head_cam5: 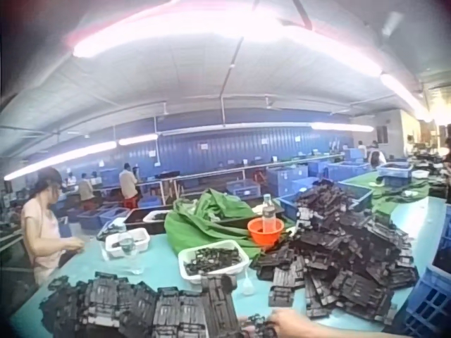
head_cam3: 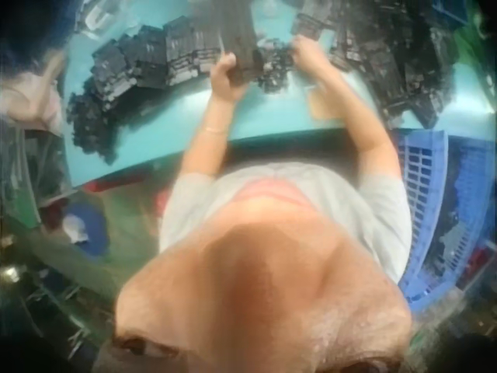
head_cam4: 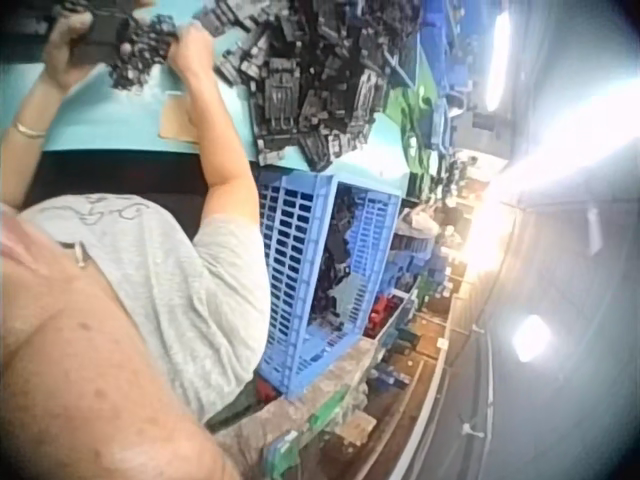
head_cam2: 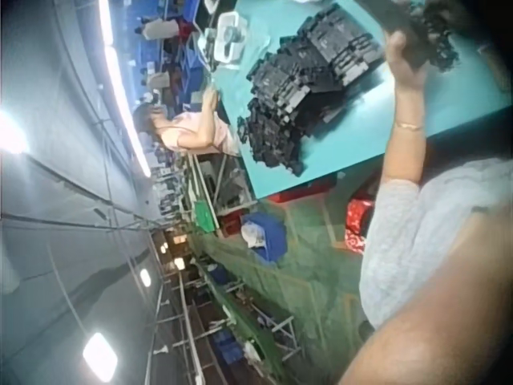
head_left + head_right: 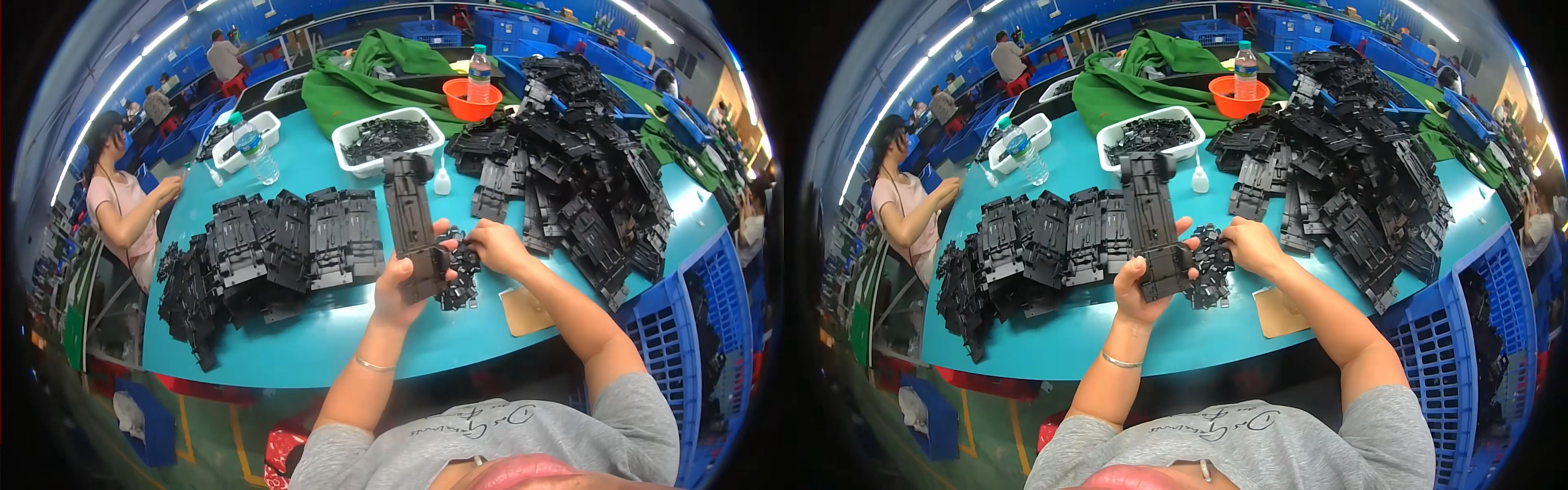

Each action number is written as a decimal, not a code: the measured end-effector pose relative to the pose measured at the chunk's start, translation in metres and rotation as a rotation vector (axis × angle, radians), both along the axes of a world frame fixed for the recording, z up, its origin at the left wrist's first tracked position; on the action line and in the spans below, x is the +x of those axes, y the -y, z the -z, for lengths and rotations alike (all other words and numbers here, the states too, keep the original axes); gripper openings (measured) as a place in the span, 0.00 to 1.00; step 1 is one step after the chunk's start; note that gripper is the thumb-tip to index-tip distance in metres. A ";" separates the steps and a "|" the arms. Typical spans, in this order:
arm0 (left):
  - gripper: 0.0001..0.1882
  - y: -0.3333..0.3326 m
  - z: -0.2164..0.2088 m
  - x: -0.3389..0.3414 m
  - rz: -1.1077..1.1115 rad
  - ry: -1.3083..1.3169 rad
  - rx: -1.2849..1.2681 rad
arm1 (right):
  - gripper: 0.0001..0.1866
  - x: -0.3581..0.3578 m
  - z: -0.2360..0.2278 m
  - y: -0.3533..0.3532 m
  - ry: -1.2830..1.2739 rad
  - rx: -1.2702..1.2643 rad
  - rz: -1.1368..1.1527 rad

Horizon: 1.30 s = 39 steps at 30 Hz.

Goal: The person sets up a stool at a workstation and assembles toy car chassis, repeatedly picking up small plastic pieces, dipping them in glue, and attaching them to the chassis by hand.

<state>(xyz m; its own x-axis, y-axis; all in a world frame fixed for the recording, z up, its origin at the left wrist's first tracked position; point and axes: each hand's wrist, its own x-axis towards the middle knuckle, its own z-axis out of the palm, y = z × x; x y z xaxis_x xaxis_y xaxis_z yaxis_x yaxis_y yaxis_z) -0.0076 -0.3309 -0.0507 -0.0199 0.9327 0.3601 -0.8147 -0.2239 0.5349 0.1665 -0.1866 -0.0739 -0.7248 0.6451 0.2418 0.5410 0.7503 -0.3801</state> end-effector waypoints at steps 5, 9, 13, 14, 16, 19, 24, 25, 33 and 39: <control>0.43 0.004 0.000 -0.001 0.096 0.092 0.030 | 0.07 -0.001 -0.012 0.004 0.030 0.016 0.014; 0.45 0.007 -0.002 -0.002 0.098 0.119 0.048 | 0.07 -0.004 -0.020 0.010 -0.116 -0.075 -0.009; 0.46 0.000 0.001 -0.001 0.094 0.133 0.052 | 0.09 -0.004 -0.042 -0.007 -0.437 -0.578 -0.026; 0.46 -0.004 0.001 -0.001 0.081 0.134 0.055 | 0.08 -0.008 -0.061 -0.015 -0.511 -0.600 -0.070; 0.45 -0.008 0.005 -0.002 0.063 0.160 0.056 | 0.10 -0.031 -0.102 -0.040 -0.584 -0.479 -0.203; 0.46 -0.005 0.004 -0.008 0.074 0.177 0.044 | 0.07 -0.084 -0.173 -0.071 -0.709 -0.509 -0.334; 0.47 -0.013 0.004 -0.009 0.052 0.142 0.072 | 0.11 -0.107 -0.234 -0.066 -0.925 -0.837 -0.131; 0.47 -0.013 0.005 -0.010 0.055 0.135 0.075 | 0.15 -0.107 -0.233 -0.065 -0.896 -0.801 -0.161; 0.48 0.012 0.005 -0.008 0.059 0.133 0.072 | 0.18 -0.121 -0.245 -0.039 -0.783 -0.702 -0.205; 0.46 -0.002 0.007 0.000 0.156 0.262 -0.021 | 0.09 -0.041 -0.174 -0.026 -0.679 -0.776 -0.247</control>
<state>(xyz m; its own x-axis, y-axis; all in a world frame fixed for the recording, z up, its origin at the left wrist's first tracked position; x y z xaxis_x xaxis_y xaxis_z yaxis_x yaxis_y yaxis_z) -0.0074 -0.3291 -0.0574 0.0346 0.9389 0.3424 -0.9493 -0.0762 0.3049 0.1256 -0.1604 0.0998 -0.7241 0.6501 0.2303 -0.0992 0.2322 -0.9676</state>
